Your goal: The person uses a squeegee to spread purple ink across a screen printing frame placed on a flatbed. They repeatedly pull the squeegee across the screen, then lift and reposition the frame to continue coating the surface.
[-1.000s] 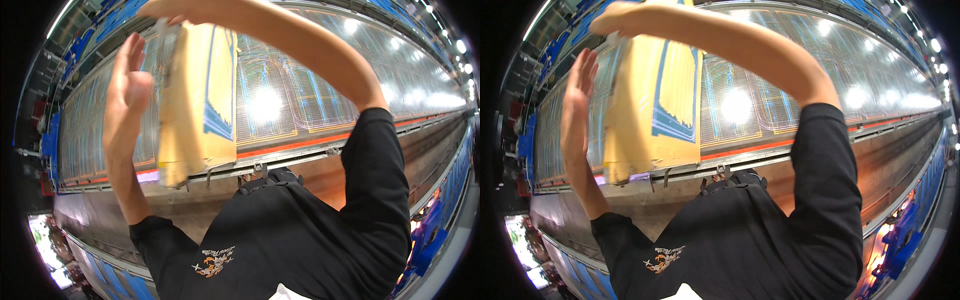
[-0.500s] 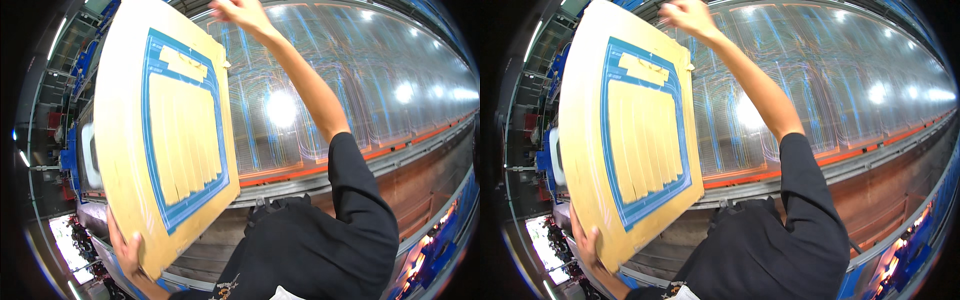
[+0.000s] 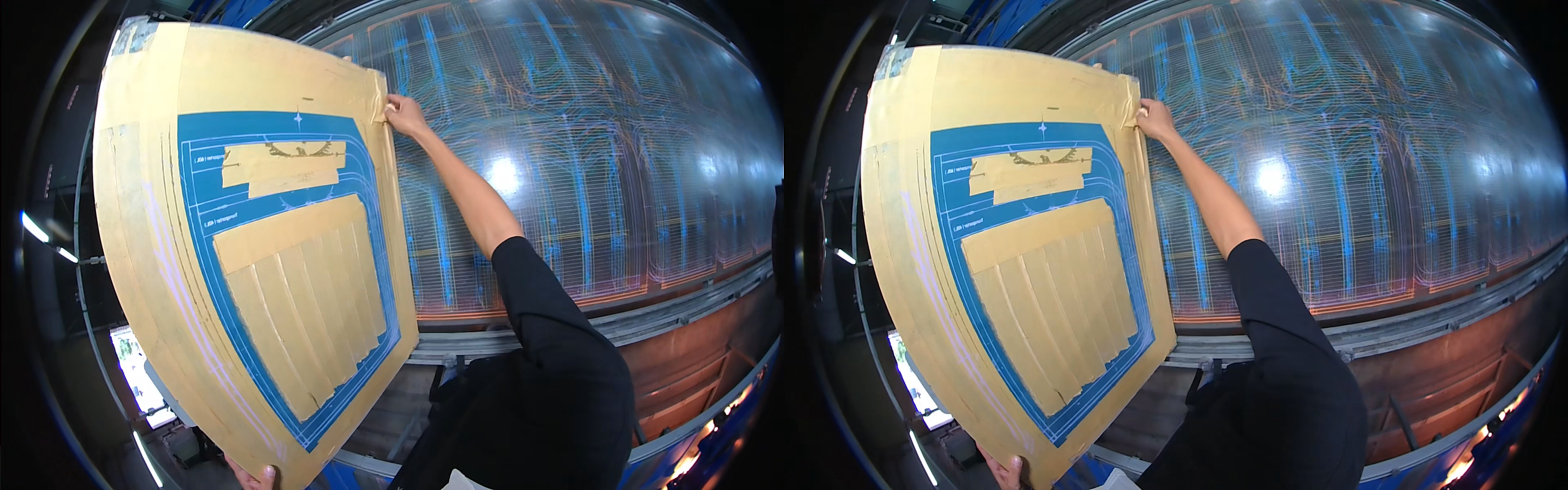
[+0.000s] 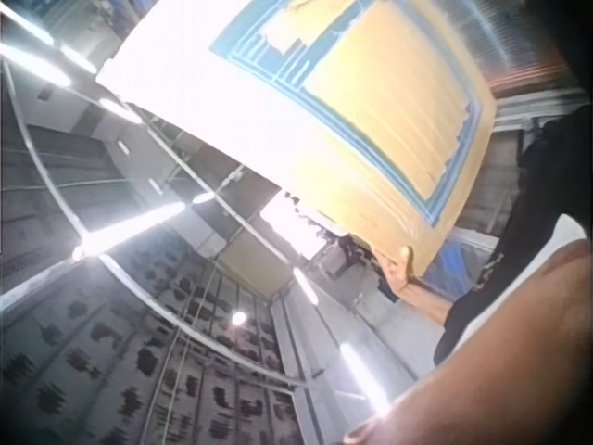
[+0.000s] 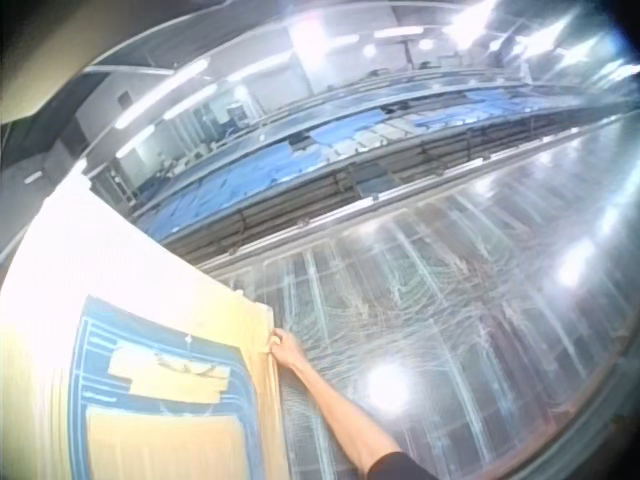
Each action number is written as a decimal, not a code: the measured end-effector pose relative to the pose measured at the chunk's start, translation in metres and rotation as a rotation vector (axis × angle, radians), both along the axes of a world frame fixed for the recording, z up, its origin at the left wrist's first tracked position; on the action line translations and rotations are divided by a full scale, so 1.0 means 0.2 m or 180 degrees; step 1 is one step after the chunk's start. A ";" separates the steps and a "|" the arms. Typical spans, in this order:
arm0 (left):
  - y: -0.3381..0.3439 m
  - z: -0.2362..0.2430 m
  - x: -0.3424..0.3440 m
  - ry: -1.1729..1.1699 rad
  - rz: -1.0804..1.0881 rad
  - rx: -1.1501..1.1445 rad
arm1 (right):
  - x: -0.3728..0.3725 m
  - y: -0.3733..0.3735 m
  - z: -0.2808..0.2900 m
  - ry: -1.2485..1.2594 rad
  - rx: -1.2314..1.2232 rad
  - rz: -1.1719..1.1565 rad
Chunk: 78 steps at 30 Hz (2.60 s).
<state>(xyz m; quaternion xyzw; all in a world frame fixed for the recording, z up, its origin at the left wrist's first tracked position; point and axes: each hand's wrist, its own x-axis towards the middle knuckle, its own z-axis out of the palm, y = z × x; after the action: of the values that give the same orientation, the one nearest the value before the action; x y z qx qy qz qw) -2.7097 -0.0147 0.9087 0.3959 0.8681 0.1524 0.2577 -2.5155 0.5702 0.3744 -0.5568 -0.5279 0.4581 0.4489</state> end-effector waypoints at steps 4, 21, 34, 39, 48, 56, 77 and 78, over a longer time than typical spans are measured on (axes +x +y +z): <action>0.01 -0.01 0.01 0.0015 0.0134 0.0017 | 0.03 -0.03 0.07 -0.0562 0.0095 -0.0437; 0.01 -0.04 0.03 0.0025 0.0210 0.0058 | 0.11 0.06 0.02 0.0943 -0.0750 0.0334; 0.04 -0.05 0.06 0.0123 0.0437 0.0023 | -0.25 0.09 -0.08 0.1636 -0.1016 -0.0728; 0.01 -0.07 0.07 0.0132 0.0598 0.0023 | -0.33 0.07 0.11 0.0533 -0.1371 -0.1119; 0.07 -0.11 0.07 0.0214 0.0755 0.0060 | -0.38 -0.03 -0.27 0.0597 -0.2264 -0.1623; 0.02 -0.13 0.10 0.0234 0.0857 0.0158 | -0.20 -0.35 0.22 0.1259 0.0645 -0.1276; -0.05 -0.04 0.17 0.0367 0.0612 0.0603 | -0.01 -0.65 0.15 0.0714 -0.0756 -0.0406; -0.09 -0.04 0.17 0.0344 0.0596 0.0668 | 0.05 -0.81 0.23 0.0954 -0.0439 -0.0480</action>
<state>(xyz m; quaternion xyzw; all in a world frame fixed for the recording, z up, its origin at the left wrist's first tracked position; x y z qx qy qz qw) -2.6748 -0.0330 0.9010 0.3457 0.8931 0.2442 0.1525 -2.5051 0.4080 0.4198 -0.5497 -0.3792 0.5361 0.5163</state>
